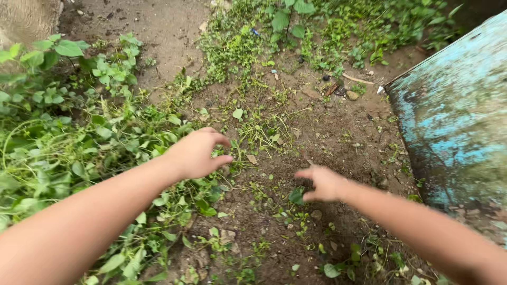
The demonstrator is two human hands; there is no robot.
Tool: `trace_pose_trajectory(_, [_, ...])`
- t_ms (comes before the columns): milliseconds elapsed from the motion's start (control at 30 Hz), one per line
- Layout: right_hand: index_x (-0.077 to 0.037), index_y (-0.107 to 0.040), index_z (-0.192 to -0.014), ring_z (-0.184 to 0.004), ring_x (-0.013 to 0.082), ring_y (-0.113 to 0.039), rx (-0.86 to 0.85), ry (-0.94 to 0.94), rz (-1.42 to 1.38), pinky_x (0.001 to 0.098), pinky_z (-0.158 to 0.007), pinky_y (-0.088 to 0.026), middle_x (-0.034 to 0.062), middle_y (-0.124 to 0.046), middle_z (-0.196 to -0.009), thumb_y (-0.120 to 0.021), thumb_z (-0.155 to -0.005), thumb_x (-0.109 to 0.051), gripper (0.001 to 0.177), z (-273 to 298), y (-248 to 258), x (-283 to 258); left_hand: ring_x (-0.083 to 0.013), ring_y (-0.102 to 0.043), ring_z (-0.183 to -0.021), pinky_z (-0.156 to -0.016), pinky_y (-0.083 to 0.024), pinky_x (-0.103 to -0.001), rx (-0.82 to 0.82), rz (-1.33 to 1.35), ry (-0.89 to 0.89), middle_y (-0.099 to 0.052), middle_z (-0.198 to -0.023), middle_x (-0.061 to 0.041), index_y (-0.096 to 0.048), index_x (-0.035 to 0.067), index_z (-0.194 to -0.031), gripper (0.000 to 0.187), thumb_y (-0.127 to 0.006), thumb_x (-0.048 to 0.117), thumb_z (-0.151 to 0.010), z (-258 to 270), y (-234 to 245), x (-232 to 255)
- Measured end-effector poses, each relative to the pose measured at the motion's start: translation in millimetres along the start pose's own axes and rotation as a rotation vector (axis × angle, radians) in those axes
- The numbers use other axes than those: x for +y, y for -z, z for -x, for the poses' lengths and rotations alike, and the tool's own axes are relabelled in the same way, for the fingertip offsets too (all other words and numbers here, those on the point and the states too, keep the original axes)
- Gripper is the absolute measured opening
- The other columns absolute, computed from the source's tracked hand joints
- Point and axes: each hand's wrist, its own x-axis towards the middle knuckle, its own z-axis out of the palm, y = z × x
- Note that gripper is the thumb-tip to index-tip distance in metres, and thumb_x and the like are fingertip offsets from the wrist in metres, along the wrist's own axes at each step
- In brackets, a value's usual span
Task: The person pulls weeds from the ground by hand and gathers them into a pile.
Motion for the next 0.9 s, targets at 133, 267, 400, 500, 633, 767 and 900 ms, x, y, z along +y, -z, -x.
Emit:
trace_pose_trajectory(133, [-0.004, -0.069, -0.119, -0.115, 0.0537, -0.058, 0.520, 0.279, 0.095, 0.0539, -0.091, -0.054, 0.0351, -0.056, -0.134, -0.098, -0.055, -0.008, 0.070, -28.7, -64.5, 5.1, -0.0319, -0.061, -0.121, -0.107, -0.047, -0.042, 0.013, 0.038, -0.057, -0.064, -0.129, -0.017, -0.069, 0.013, -0.127, 0.048, -0.072, 0.042, -0.090, 10.7, 2.5, 7.8])
trace_pose_trajectory(267, [-0.004, -0.074, -0.073, -0.077, 0.0380, -0.068, 0.370, 0.355, 0.215, 0.0468, -0.072, -0.056, 0.0178, -0.071, -0.076, -0.075, -0.067, -0.005, 0.006, -40.6, -51.2, -36.2, -0.0266, -0.072, -0.103, -0.095, -0.056, -0.040, -0.101, 0.271, 0.007, -0.075, -0.111, -0.011, -0.071, 0.012, -0.123, 0.044, -0.070, 0.042, -0.090, 26.7, -21.2, -17.8])
trace_pose_trajectory(400, [-0.008, -0.069, -0.084, -0.091, 0.0281, -0.068, 0.740, 0.382, 0.217, 0.0422, -0.081, -0.055, 0.0121, -0.071, -0.091, -0.071, -0.078, -0.008, 0.006, -48.5, 55.8, -166.3, -0.0238, -0.072, -0.097, -0.090, -0.055, -0.038, -0.071, 0.327, -0.064, -0.077, -0.102, -0.008, -0.074, 0.012, -0.118, 0.040, -0.074, 0.040, -0.088, 29.9, -41.9, -45.4])
trace_pose_trajectory(500, [-0.041, -0.005, -0.160, -0.151, 0.0262, -0.029, 0.332, 0.492, -0.935, 0.0428, -0.109, -0.047, 0.0038, -0.009, -0.166, -0.094, -0.068, -0.011, 0.131, -15.5, 115.0, -210.3, -0.0215, -0.075, -0.089, -0.084, -0.058, -0.036, -0.035, 0.572, 0.009, -0.078, -0.097, -0.007, -0.076, 0.011, -0.115, 0.038, -0.076, 0.036, -0.086, 25.2, -53.1, -54.9])
trace_pose_trajectory(633, [-0.016, -0.024, -0.160, -0.151, 0.0342, -0.036, 0.423, 0.275, -0.393, 0.0487, -0.116, -0.041, 0.0115, -0.017, -0.173, -0.090, -0.073, -0.024, 0.109, 35.2, 72.3, -184.5, -0.0235, -0.074, -0.086, -0.081, -0.058, -0.036, -0.060, 0.561, -0.013, -0.078, -0.093, -0.010, -0.077, 0.012, -0.114, 0.035, -0.076, 0.034, -0.086, 12.2, -70.5, -51.4])
trace_pose_trajectory(767, [-0.023, -0.054, -0.146, -0.136, 0.0280, -0.052, 0.278, -0.466, -0.130, 0.0459, -0.116, -0.041, 0.0066, -0.048, -0.152, -0.088, -0.064, -0.046, 0.092, 63.2, -61.6, -117.8, -0.0205, -0.076, -0.091, -0.085, -0.058, -0.034, 0.080, 0.682, -0.170, -0.078, -0.099, -0.008, -0.073, 0.009, -0.116, 0.036, -0.074, 0.034, -0.091, -12.1, -107.9, -45.8])
trace_pose_trajectory(900, [-0.016, -0.076, -0.114, -0.114, 0.0206, -0.072, 0.502, -0.610, -0.161, 0.0388, -0.109, -0.055, 0.0047, -0.073, -0.122, -0.086, -0.074, -0.048, 0.053, 62.7, -164.4, -83.7, -0.0199, -0.075, -0.095, -0.088, -0.056, -0.036, 0.019, 0.602, -0.169, -0.078, -0.103, -0.005, -0.074, 0.012, -0.117, 0.035, -0.073, 0.035, -0.090, -34.8, -115.3, -27.6])
